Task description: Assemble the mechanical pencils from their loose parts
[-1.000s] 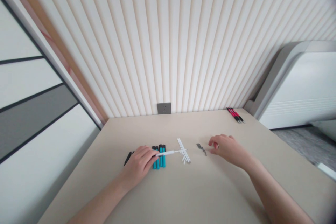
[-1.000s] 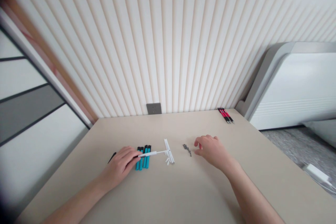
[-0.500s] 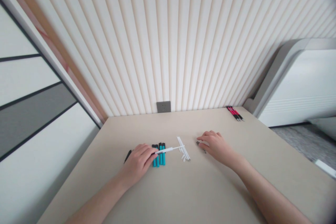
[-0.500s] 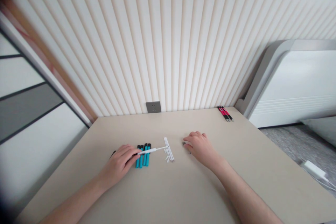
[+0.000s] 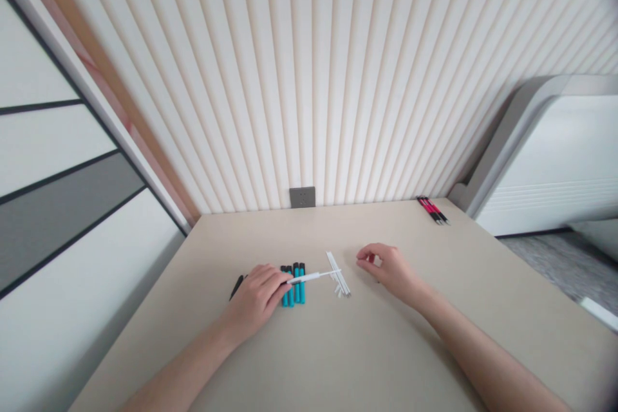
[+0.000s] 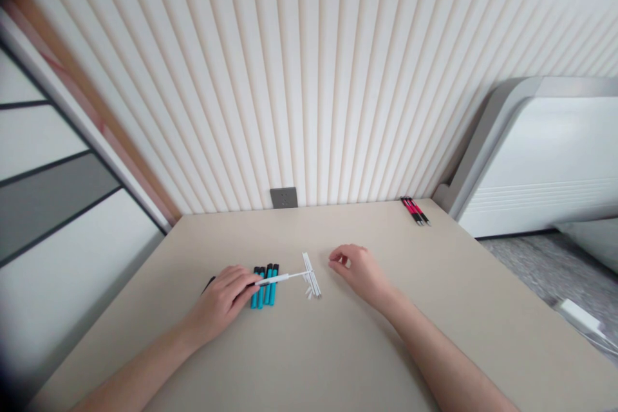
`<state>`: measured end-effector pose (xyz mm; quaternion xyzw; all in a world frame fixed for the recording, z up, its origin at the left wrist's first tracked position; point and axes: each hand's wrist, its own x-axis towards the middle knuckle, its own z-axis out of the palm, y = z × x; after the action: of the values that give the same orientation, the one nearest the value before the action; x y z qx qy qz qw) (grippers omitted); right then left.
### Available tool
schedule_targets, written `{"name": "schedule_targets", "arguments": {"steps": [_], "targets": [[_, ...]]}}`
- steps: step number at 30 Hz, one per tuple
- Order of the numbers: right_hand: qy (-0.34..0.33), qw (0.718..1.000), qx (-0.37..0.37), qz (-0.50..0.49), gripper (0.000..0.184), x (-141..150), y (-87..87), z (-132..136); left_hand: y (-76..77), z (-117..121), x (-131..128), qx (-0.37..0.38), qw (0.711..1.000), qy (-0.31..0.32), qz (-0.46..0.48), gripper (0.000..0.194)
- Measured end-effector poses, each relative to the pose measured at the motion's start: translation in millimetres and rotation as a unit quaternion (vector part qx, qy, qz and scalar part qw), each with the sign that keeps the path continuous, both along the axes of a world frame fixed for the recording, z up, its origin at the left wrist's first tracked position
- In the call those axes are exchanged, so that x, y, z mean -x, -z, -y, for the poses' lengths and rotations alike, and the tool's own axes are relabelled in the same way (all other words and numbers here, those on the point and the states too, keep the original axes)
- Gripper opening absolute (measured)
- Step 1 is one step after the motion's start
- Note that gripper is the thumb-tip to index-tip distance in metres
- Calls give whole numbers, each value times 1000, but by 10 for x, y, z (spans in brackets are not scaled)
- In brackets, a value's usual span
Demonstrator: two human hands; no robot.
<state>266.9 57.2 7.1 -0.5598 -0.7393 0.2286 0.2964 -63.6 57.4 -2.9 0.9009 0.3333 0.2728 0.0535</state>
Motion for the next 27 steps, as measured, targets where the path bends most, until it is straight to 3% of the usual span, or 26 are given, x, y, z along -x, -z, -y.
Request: {"name": "schedule_targets", "arguments": {"steps": [4,9,27], "targets": [[4,983,59,-174,20,130,24,28,-2,6,1,2,1000,-4,4,14],[-32,931,123,-343,29,228,28,66,-21,22,-8,4,1000,-9,10,15],[-28,916,138,-375,30,294,44,103,-37,30,-26,-2,1000,-1,17,13]]}}
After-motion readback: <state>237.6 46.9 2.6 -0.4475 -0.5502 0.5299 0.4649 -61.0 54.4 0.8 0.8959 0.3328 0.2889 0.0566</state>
